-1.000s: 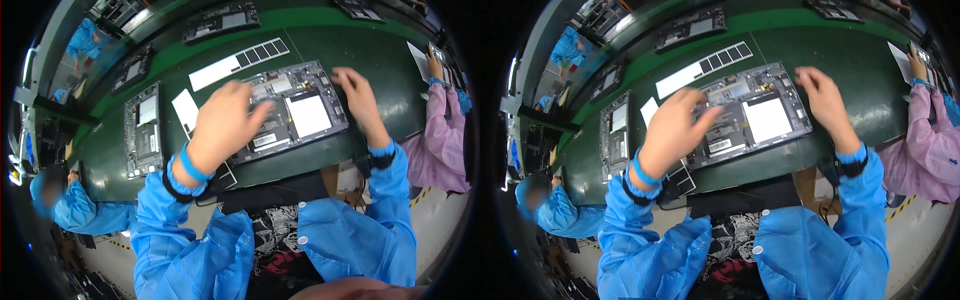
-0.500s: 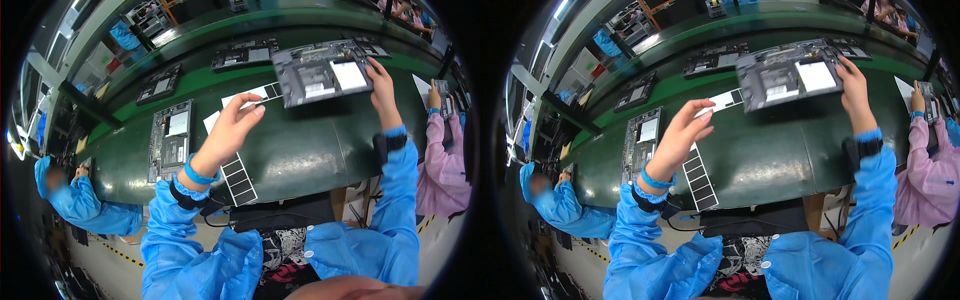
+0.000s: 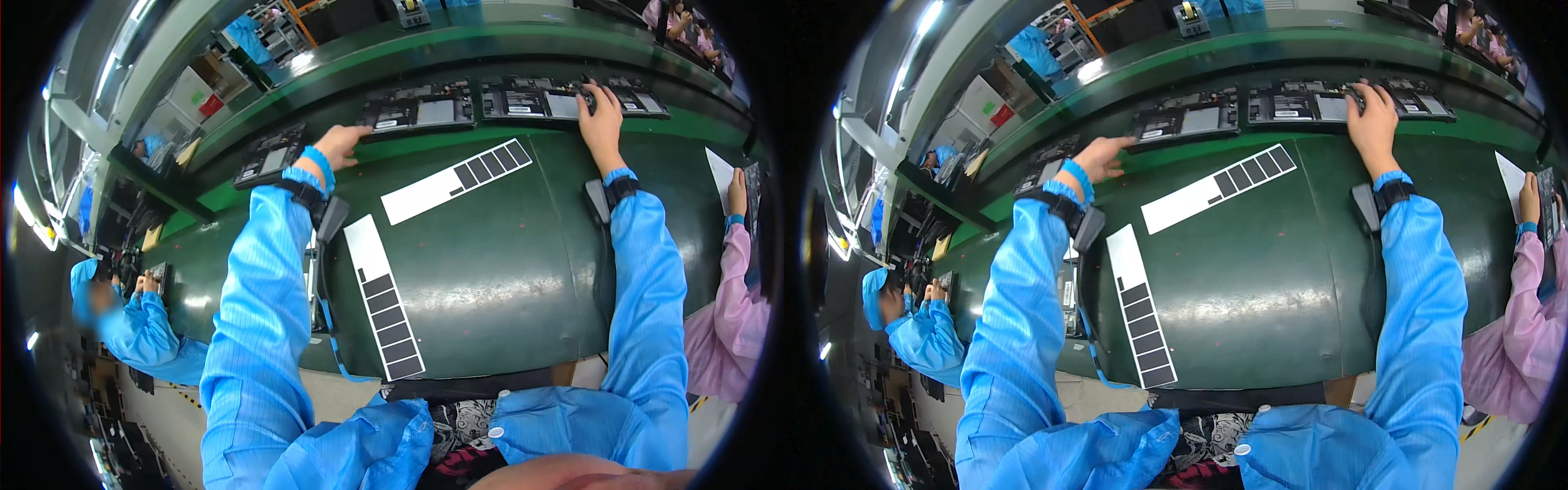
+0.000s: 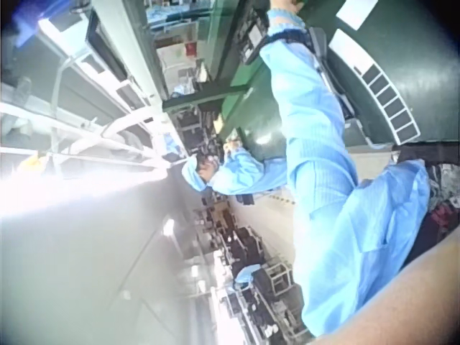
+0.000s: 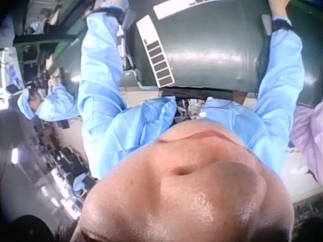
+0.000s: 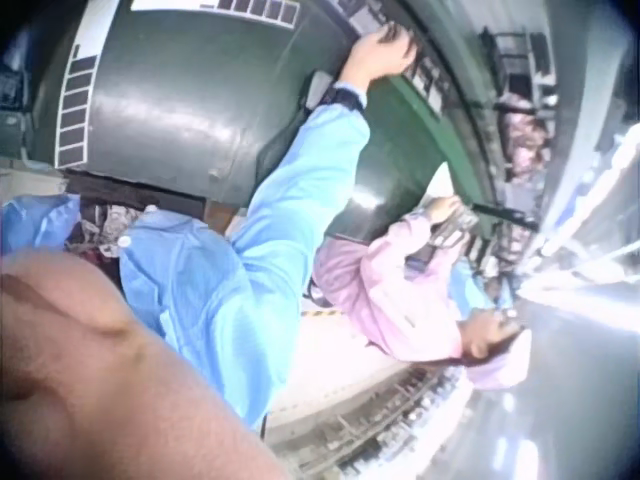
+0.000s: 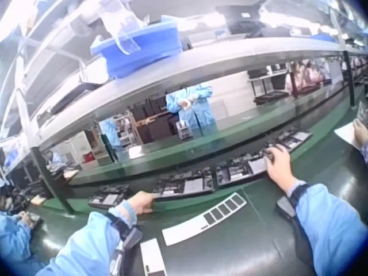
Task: Assembling internal components and applying adhesive strips to an electronic tablet device on a production line.
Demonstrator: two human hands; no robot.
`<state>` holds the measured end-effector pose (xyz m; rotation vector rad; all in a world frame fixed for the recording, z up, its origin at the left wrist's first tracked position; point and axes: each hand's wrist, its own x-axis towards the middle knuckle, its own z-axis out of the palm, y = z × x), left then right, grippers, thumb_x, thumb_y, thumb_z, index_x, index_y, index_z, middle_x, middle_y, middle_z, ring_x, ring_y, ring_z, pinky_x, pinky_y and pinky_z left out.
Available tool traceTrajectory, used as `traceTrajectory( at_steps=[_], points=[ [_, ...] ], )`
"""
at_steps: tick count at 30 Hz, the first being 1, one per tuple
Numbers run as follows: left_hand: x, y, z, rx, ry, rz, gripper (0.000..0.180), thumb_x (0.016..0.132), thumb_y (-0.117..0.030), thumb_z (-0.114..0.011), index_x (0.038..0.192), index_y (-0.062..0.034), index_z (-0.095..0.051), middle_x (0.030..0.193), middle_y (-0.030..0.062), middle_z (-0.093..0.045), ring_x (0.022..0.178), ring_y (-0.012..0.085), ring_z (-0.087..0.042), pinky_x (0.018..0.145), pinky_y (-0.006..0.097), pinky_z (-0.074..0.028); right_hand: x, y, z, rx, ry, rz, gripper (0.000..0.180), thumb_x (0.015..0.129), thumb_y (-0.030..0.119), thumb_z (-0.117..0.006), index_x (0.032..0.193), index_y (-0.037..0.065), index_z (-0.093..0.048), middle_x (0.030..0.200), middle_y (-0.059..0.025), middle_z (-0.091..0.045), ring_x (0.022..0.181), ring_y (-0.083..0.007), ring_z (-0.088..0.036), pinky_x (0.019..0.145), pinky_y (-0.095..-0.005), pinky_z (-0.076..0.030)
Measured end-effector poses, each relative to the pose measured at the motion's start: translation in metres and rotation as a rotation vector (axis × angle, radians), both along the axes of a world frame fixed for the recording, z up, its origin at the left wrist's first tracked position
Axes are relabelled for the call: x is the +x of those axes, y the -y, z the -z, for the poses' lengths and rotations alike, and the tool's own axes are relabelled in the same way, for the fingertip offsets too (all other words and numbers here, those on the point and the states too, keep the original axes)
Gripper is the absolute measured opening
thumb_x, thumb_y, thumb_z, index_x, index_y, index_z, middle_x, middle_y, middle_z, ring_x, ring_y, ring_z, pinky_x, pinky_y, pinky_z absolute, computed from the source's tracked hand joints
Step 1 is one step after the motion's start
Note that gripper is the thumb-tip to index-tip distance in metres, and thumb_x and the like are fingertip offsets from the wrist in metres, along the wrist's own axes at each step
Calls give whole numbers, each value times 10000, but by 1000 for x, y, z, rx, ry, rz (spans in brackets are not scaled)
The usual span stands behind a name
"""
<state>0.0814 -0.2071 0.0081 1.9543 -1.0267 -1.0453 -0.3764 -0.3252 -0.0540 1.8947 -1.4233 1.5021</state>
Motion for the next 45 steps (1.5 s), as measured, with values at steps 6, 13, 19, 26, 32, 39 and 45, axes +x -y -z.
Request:
traceTrajectory(
  at_steps=[6, 13, 19, 26, 32, 39, 45],
  points=[
    [32, 48, 18, 117, -47, -192, 451, 761, -384, -753, 1056, -106, -555, 1011, 23, -540, 947, 196, -498, 803, 354, -438, 61, -101, 6, 379, -352, -803, 267, 821, 218, -650, 1053, 88, -626, 1061, -149, -621, 1029, -338, -572, 903, -394, -448],
    [37, 52, 8, 45, -570, -114, 304, 823, -283, -710, 1027, -105, -571, 987, 43, -614, 918, 203, -561, 786, 353, -443, 59, -135, 1, 528, -281, -877, 232, 796, 173, -662, 993, 56, -625, 977, -139, -633, 944, -327, -587, 831, -414, -464],
    [39, -29, -73, -257, -363, -138, 207, 882, -207, -614, 1037, -74, -578, 990, 65, -632, 931, 190, -583, 863, 382, -464, 33, -105, 8, 451, -127, -414, 284, 833, 282, -621, 1018, 67, -619, 927, -181, -649, 910, -364, -601, 816, -439, -473],
    [-14, -202, -126, -436, -354, -123, 246, 906, -205, -582, 1068, -19, -596, 988, 85, -658, 860, 168, -650, 738, 304, -549, -7, -25, 28, 443, -7, -200, 462, 823, 425, -614, 1134, 86, -580, 953, -129, -681, 925, -347, -632, 818, -400, -489],
    [-103, -296, -62, -421, -664, -35, 270, 882, -218, -620, 1045, -2, -616, 1021, 91, -659, 916, 182, -630, 840, 335, -492, -2, -95, 0, 739, 593, -645, 413, 914, 350, -553, 1164, 22, -567, 1107, -124, -646, 957, -220, -627, 852, -309, -470],
    [-184, -298, 27, -251, -26, 307, 385, 936, -302, -542, 1105, 43, -567, 1016, 149, -621, 938, 241, -581, 827, 333, -449, -17, -254, -4, 1024, 865, -836, 440, 922, 42, -477, 1349, -12, -381, 1399, -175, -412, 1254, -237, -443, 1024, -315, -387],
    [-132, -300, 77, -399, 1006, 233, 577, 900, -382, -538, 1304, 20, -452, 1369, 221, -420, 1278, 394, -371, 1045, 463, -315, -24, -242, 16, 892, 662, -807, 453, 863, -101, -476, 1305, -15, -427, 1391, -174, -424, 1325, -245, -376, 1095, -312, -297]
  ],
)
